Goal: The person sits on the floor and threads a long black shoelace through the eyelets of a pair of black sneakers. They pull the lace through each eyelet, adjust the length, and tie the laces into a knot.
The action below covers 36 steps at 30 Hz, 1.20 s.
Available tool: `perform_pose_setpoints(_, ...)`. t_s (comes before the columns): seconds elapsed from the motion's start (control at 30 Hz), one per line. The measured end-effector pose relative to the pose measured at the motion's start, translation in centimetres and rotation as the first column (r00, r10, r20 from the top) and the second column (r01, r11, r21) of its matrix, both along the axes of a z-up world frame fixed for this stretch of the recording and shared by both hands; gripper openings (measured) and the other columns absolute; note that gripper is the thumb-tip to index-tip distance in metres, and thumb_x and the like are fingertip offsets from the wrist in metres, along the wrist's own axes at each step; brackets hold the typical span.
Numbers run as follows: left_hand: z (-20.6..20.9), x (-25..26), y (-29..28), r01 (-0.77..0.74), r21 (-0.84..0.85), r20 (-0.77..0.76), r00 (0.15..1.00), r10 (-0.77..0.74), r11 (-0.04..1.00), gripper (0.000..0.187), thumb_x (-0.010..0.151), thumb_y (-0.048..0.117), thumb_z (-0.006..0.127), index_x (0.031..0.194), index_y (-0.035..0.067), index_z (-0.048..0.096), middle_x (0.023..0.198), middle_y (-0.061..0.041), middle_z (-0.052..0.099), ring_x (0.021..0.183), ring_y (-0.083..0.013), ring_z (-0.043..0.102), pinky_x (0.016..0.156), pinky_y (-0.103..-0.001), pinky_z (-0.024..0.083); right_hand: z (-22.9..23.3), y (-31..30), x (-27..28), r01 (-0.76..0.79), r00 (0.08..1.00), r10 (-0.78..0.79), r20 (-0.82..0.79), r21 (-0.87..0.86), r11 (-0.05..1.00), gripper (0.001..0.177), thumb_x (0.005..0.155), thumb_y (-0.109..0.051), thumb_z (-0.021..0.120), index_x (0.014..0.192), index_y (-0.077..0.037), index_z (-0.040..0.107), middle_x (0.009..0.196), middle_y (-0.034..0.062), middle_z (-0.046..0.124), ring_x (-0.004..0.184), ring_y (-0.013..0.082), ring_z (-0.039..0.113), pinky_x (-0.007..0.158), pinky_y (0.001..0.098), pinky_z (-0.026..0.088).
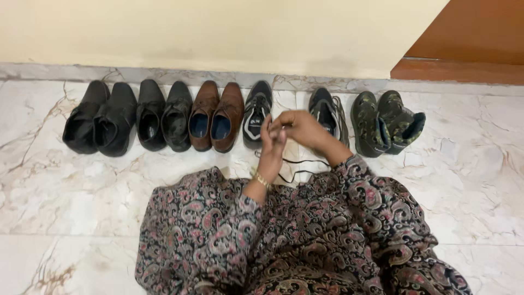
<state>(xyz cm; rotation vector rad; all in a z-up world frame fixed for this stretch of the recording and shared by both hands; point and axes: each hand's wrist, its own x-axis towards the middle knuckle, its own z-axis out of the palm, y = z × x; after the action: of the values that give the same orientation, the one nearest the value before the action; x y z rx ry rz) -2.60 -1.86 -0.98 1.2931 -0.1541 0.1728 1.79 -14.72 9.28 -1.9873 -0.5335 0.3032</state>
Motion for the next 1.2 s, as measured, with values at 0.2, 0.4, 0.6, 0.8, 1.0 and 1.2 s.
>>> perform_pose_setpoints(0.2,-1.3,0.5,2.8,0.355,0.132,-0.213,0.922,-0.323,0.925,0.047,0.105,0.048,0.049,0.115,0.006,0.067,0.066,0.009,0.043,0.051,-0.0032,0.035,0.046,-0.019,0.032,2.7,-7.2,2.8,0.379,0.918,-0.386,0.087,0.086,0.921,0.015,0.092,-0.009,0.072,0.106,-0.004,0.075,0.087,0.0031,0.071,0.073,0.0107,0.062,0.063,0.025,0.05)
perform_pose_setpoints(0.4,-5.2,-3.3,10.4,0.444,0.118,-0.358,0.854,-0.379,0.888,0.04,0.102,0.048,0.055,0.098,0.01,0.064,0.06,0.01,0.036,0.049,-0.0041,0.03,0.045,-0.022,0.026,3.2,-20.7,4.5,0.626,0.661,-0.75,0.024,0.535,0.568,0.007,0.1,-0.011,0.076,0.103,-0.005,0.072,0.088,0.0001,0.073,0.062,0.0069,0.064,0.051,0.0207,0.041)
perform_pose_setpoints(0.6,-5.0,-5.0,13.6,0.094,-0.051,-0.509,0.854,-0.107,0.994,0.04,0.098,0.052,0.06,0.09,0.013,0.057,0.062,0.008,0.041,0.05,-0.0059,0.033,0.047,-0.024,0.029,-1.1,-26.9,4.4,0.712,0.476,-0.846,-0.241,0.67,0.21,0.009,0.1,-0.013,0.074,0.097,-0.009,0.065,0.078,0.0002,0.068,0.056,0.0065,0.057,0.046,0.0224,0.039)
perform_pose_setpoints(0.8,-2.1,-3.1,8.4,-0.139,-0.449,-0.599,0.78,-0.182,0.883,0.037,0.101,0.05,0.055,0.082,0.018,0.05,0.063,0.005,0.052,0.053,-0.0111,0.045,0.052,-0.027,0.041,-5.8,-19.8,2.8,0.64,0.698,-0.699,-0.158,0.577,0.508,0.007,0.098,-0.005,0.068,0.096,-0.011,0.065,0.087,0.0005,0.068,0.066,0.0068,0.059,0.057,0.0196,0.048)
perform_pose_setpoints(1.0,-2.5,-1.4,0.2,-0.083,-0.654,-0.644,0.583,-0.495,0.752,0.033,0.101,0.046,0.04,0.105,0.014,0.048,0.109,-0.015,0.073,0.102,-0.0303,0.072,0.09,-0.046,0.058,-7.8,-5.6,-1.5,0.203,0.951,-0.294,0.095,0.525,0.826,0.021,0.09,0.004,0.057,0.105,-0.005,0.068,0.102,0.0028,0.073,0.081,0.0089,0.067,0.066,0.0246,0.056)
perform_pose_setpoints(1.2,-11.7,4.1,3.0,-0.092,-0.876,-0.316,0.851,-0.42,0.473,0.031,0.108,0.035,0.051,0.103,0.006,0.058,0.084,-0.006,0.065,0.074,-0.0214,0.065,0.078,-0.039,0.059,-12.6,-0.1,-7.7,0.177,0.944,-0.146,0.296,-0.083,0.981,0.015,0.079,-0.007,0.077,0.089,-0.006,0.066,0.076,0.0079,0.063,0.063,0.0161,0.057,0.057,0.0308,0.045)
